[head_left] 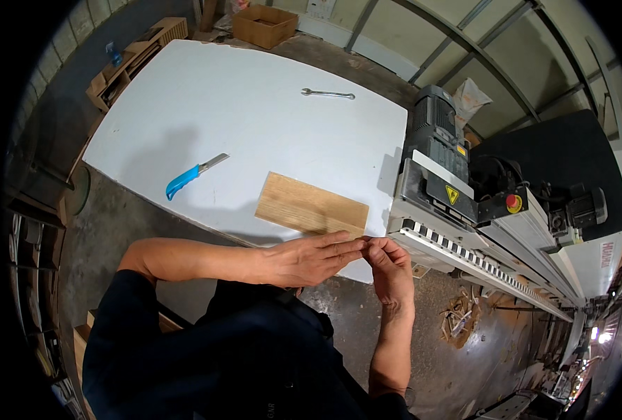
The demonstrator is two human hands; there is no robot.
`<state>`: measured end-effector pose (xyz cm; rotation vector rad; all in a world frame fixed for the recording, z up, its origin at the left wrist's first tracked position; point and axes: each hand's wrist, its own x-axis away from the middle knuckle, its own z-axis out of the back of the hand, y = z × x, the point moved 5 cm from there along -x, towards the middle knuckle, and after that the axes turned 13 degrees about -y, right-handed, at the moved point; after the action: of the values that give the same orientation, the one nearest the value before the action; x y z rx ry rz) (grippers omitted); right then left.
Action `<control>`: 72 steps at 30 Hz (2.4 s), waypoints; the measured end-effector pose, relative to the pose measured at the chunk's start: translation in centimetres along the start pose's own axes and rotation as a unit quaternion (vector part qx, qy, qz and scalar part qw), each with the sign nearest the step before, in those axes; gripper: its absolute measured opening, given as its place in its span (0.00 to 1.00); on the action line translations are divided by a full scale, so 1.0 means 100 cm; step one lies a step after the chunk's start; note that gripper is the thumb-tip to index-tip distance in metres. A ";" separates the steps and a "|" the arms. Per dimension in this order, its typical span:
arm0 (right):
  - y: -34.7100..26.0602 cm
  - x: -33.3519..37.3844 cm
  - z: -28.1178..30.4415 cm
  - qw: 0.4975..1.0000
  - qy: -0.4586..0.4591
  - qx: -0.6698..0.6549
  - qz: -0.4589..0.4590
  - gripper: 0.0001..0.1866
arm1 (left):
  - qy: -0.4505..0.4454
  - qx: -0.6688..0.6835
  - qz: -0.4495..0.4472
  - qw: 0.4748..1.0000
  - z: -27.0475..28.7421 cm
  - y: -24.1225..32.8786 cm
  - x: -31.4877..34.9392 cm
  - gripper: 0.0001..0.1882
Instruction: The person picks up wood planks, turns them over by hand to check all sides, and places them onto a large wooden pallet.
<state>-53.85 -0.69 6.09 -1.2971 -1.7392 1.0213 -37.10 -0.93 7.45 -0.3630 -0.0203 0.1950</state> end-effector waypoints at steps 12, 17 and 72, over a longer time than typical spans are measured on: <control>-0.002 -0.002 -0.011 0.998 -0.053 0.000 0.025 0.05 | 0.006 0.026 -0.012 1.000 0.003 0.004 -0.003 0.36; 0.001 -0.002 -0.020 0.987 -0.079 -0.138 -0.001 0.10 | 0.061 0.118 -0.034 0.991 0.010 0.001 -0.004 0.26; 0.139 0.009 0.077 0.659 0.241 0.709 0.067 0.27 | 0.034 0.311 0.418 0.853 -0.197 -0.043 0.067 0.33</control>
<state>-55.48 1.29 -9.65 -0.4751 -0.0942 1.4147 -28.69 -10.54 -9.56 0.3019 0.2736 1.0294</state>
